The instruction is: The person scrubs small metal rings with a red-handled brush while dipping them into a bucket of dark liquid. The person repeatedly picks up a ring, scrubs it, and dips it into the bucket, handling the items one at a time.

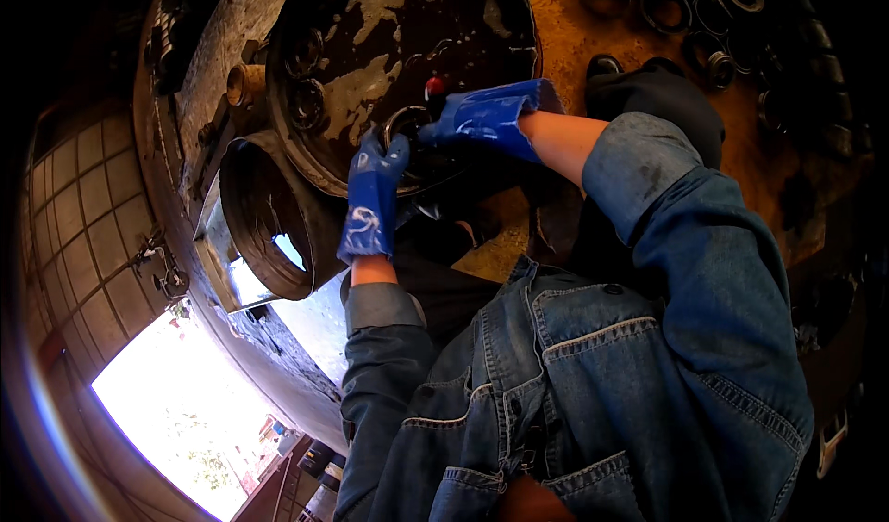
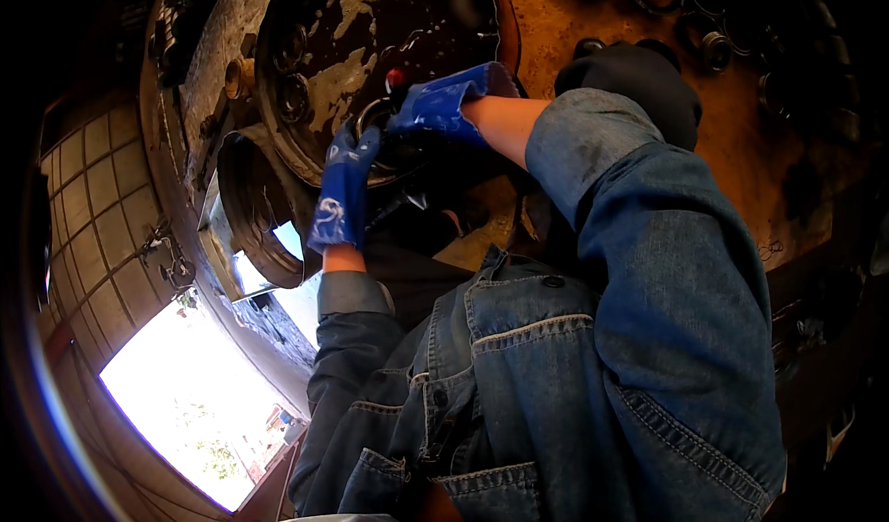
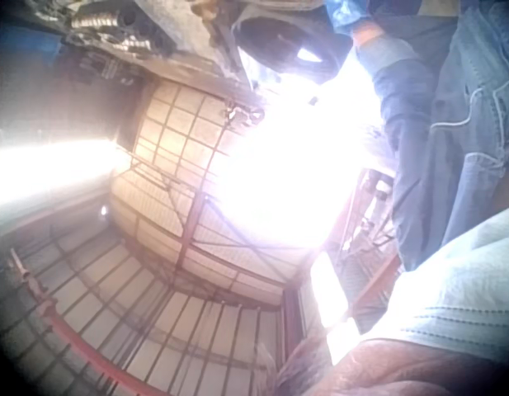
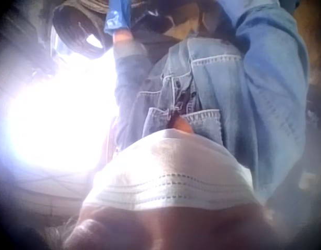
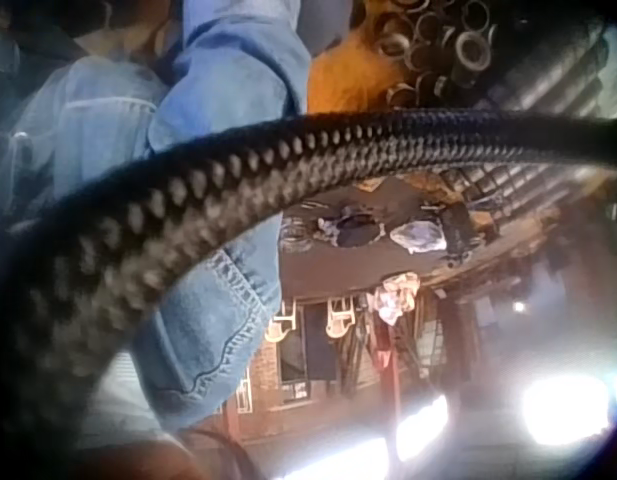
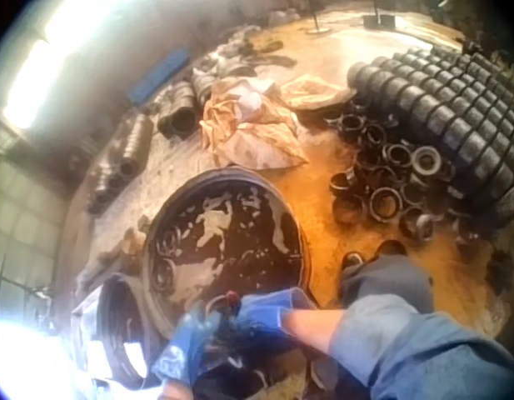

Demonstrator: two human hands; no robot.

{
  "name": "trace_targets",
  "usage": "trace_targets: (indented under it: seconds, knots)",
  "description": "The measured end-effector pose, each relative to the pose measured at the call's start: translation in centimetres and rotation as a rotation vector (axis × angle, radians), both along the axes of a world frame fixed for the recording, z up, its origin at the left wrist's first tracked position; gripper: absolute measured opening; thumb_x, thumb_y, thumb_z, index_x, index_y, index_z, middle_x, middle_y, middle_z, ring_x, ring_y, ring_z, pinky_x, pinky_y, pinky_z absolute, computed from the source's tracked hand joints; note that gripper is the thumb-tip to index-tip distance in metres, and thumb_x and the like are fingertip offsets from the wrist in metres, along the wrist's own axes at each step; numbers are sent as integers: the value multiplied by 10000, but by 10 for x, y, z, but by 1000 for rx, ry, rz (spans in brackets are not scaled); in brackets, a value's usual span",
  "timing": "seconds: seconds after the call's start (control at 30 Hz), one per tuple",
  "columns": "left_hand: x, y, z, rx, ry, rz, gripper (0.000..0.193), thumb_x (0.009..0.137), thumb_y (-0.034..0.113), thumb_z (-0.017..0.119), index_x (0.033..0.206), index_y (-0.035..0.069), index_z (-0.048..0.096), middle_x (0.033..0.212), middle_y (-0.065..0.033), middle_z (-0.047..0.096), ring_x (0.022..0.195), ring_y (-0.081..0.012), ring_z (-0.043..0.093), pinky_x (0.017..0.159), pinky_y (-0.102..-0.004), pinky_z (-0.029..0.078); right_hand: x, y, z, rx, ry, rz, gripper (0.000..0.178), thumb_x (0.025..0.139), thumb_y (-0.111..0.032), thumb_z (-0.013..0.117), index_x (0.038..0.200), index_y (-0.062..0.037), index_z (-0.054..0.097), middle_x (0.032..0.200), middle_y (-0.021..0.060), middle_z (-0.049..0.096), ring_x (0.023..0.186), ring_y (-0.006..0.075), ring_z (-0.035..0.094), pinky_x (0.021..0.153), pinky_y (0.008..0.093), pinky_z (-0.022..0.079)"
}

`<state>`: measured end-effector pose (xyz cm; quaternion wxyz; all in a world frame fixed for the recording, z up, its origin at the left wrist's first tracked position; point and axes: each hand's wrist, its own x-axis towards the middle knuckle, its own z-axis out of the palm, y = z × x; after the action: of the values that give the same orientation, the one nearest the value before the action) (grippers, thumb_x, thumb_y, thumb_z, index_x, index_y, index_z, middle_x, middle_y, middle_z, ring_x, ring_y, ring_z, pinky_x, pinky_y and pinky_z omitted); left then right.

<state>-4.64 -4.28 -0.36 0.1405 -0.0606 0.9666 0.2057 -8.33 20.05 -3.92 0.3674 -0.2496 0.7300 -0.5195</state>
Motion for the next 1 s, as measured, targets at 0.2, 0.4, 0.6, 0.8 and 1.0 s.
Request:
trace_targets:
  seconds: [0.2,0.4,0.6,0.8,1.0]
  knots:
    - [-53,23,25,46,-395,-56,731,882,377,728,1405,-98,540,1293,-279,676,1200,-362,671,1006,-403,526,-3,-26,22,560,251,172,276,892,-307,699,1078,-120,780,980,117,768,899,269,728,774,406,541]
    - [11,25,7,-125,-19,67,775,922,518,681,1451,-24,514,1286,-308,665,1211,-422,657,1009,-446,535,5,-13,20,275,115,-26,338,905,-384,675,1096,-125,778,976,138,759,913,294,722,799,407,537]
    - [36,58,14,-93,25,383,757,961,573,618,1449,0,534,1354,-334,608,1295,-488,571,1061,-496,489,6,7,9,-92,-44,-118,576,935,-560,558,1108,-49,757,952,164,749,860,313,704,785,407,512]
    - [-14,-17,5,410,-367,325,506,974,376,701,1253,-44,663,1022,-105,730,876,-167,665,794,-312,537,-2,-23,2,260,157,-19,437,913,-491,630,1090,-110,752,964,145,756,890,330,710,769,457,535]
    - [-9,-61,-37,659,-309,230,489,861,201,768,1267,-43,649,1035,-104,739,871,-164,683,771,-324,552,-22,-13,48,526,596,234,261,857,-329,757,1089,-211,777,967,29,776,888,244,745,775,394,608]
